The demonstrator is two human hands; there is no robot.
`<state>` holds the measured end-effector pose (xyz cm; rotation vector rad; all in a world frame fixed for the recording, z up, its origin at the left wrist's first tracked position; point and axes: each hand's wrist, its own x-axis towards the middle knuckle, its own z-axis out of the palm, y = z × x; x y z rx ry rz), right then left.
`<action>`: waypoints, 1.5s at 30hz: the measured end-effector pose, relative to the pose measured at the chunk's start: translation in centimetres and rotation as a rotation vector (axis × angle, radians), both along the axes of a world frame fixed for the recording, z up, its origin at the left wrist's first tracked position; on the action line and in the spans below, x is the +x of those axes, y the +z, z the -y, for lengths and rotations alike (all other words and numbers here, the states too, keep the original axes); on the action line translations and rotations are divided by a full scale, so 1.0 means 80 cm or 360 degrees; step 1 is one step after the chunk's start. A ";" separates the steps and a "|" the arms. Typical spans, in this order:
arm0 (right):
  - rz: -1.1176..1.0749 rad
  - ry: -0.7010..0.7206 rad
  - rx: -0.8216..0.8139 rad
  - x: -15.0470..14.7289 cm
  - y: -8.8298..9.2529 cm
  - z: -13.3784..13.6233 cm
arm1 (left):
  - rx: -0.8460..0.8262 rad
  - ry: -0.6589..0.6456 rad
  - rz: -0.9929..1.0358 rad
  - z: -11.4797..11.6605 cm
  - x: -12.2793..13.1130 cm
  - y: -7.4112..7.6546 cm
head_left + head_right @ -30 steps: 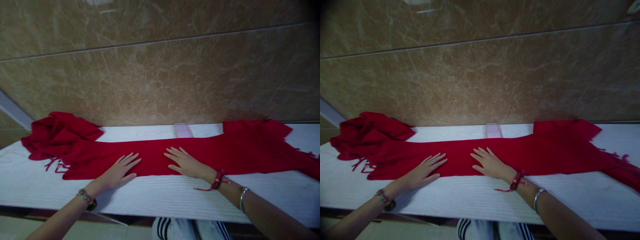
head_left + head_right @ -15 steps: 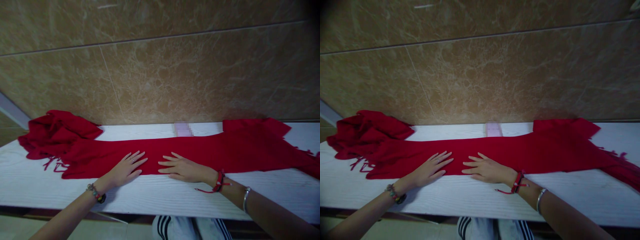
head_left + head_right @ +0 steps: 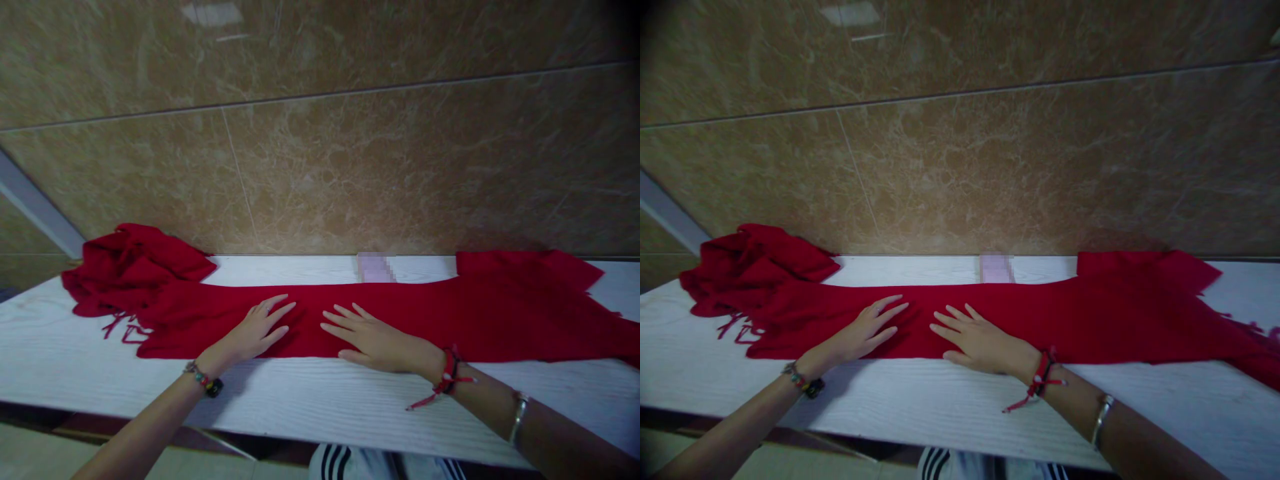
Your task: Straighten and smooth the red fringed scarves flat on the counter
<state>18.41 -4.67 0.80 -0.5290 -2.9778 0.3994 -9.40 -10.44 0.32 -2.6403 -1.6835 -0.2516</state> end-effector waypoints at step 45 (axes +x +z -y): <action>-0.0214 0.0142 0.0526 -0.156 -0.012 0.053 | 0.0016 0.0182 -0.0774 0.087 -0.154 0.025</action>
